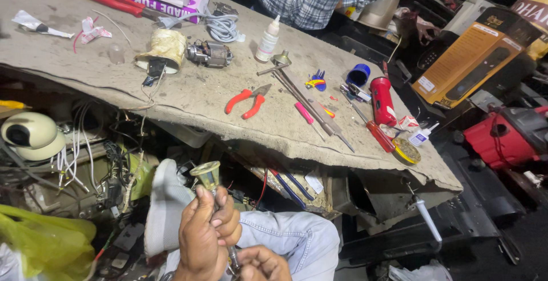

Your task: The person sits and threads a long threaded metal rod by hand into a brass funnel-shaped fitting, repeatedly twisting the rod to screw it into the part while holding the fitting steady. They occasionally reposition the parts and continue threading the rod deeper into the fitting.

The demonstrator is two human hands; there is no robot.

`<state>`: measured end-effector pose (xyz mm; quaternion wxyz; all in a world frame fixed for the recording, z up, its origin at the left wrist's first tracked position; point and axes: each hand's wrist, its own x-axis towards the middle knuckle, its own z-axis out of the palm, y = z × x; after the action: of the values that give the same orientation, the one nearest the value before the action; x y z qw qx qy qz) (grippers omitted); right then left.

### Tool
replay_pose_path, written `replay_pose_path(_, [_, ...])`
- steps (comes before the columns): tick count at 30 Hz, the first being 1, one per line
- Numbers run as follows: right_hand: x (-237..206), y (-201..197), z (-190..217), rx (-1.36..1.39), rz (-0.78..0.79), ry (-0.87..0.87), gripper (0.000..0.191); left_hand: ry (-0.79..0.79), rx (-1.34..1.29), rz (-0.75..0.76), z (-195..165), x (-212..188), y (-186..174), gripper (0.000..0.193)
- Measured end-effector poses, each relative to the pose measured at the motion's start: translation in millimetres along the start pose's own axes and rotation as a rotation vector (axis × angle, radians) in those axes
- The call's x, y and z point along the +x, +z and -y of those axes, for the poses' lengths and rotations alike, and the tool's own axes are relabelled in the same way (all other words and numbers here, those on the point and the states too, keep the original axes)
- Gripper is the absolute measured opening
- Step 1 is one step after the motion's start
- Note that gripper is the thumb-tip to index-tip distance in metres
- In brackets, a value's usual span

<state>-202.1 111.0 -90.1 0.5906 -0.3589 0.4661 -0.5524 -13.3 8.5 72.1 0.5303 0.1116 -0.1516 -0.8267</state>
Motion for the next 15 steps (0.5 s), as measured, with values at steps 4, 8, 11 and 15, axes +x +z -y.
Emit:
replay_pose_path(4, [-10.2,18.9,47.9,0.293,0.300,0.276,0.048,-0.109,0.034,0.035,5.4,0.3,5.1,0.043])
replay_pose_path(8, [-25.1,40.1,58.5,0.495,0.361,0.369,0.035,-0.065,0.271,0.097,11.0,-7.7,9.8,0.038])
replay_pose_path(11, [-22.3,41.6,51.6,0.573,0.362,0.386,0.033,0.065,0.568,0.080,13.3,-11.8,14.8,0.037])
replay_pose_path(15, [-14.8,32.5,36.6,0.502,0.442,0.248,0.034,0.280,0.817,0.084,12.3,-13.9,19.4,0.046])
